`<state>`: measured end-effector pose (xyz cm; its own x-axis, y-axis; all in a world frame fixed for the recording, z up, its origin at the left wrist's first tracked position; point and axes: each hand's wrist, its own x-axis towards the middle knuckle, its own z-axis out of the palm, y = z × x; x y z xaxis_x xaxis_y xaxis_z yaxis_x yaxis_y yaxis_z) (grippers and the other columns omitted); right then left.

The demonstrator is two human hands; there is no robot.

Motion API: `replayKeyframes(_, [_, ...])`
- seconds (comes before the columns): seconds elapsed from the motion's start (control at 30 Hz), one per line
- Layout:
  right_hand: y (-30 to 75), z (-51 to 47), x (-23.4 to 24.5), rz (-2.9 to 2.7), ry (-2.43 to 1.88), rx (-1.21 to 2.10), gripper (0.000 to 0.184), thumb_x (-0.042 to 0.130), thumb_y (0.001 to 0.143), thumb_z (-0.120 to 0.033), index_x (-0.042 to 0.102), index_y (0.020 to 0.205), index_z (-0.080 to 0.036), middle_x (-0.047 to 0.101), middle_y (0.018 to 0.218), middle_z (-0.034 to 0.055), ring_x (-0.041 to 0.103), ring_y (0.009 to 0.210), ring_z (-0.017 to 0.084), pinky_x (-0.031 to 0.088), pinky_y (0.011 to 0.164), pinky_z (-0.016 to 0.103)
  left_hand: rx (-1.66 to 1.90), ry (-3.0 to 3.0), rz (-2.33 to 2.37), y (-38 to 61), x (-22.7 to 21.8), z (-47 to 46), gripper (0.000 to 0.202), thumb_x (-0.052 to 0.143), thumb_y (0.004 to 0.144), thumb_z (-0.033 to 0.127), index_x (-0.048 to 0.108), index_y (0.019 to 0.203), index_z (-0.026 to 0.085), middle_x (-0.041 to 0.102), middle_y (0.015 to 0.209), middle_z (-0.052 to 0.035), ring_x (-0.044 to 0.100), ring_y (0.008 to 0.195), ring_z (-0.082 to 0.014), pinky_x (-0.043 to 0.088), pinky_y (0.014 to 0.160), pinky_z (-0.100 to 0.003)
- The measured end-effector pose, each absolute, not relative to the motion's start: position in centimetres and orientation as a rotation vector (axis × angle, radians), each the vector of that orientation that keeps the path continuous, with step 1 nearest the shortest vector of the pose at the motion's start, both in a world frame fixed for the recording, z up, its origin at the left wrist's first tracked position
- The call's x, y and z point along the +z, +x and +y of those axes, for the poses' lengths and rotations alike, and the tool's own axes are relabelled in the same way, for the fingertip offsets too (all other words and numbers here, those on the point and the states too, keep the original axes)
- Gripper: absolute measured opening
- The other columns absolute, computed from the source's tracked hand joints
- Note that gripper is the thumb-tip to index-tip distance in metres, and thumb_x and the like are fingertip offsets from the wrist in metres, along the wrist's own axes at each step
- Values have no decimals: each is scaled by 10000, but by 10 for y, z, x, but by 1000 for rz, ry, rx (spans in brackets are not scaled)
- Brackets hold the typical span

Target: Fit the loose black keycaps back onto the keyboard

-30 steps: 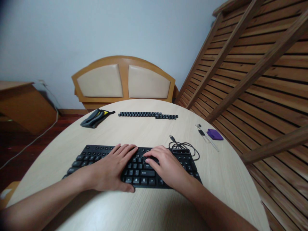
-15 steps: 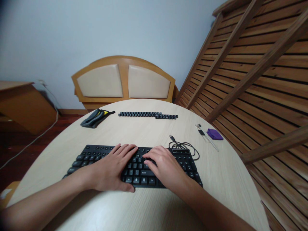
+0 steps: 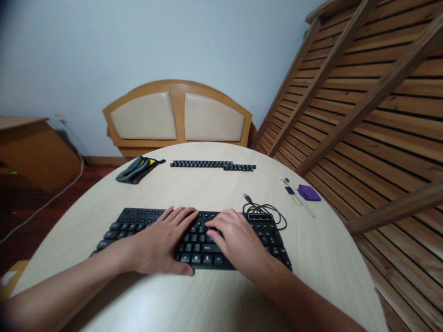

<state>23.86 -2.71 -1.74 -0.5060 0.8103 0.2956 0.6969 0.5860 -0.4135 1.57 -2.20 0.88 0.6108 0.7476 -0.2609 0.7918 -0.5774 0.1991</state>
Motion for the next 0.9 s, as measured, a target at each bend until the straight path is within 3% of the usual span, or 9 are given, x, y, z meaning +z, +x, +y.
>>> replayKeyframes(0.2, [237,-29,-17,-2376,-1222,333,153,639,927,-188,741,1041,-181,720,995,69,613,990,231,491,905,410,-78,2559,1198,12,3,-21,1211,623,647,796,224,1569,118,253,1601,-232,215,1472,-434,139,1186,-622])
replayKeyframes(0.9, [226,-32,-14,-2446,-1316,221,125,630,917,-168,727,996,-164,725,981,80,648,943,244,511,879,414,-184,2552,1241,16,11,-23,1214,633,653,778,221,1567,93,237,1608,-227,209,1480,-412,145,1197,-590])
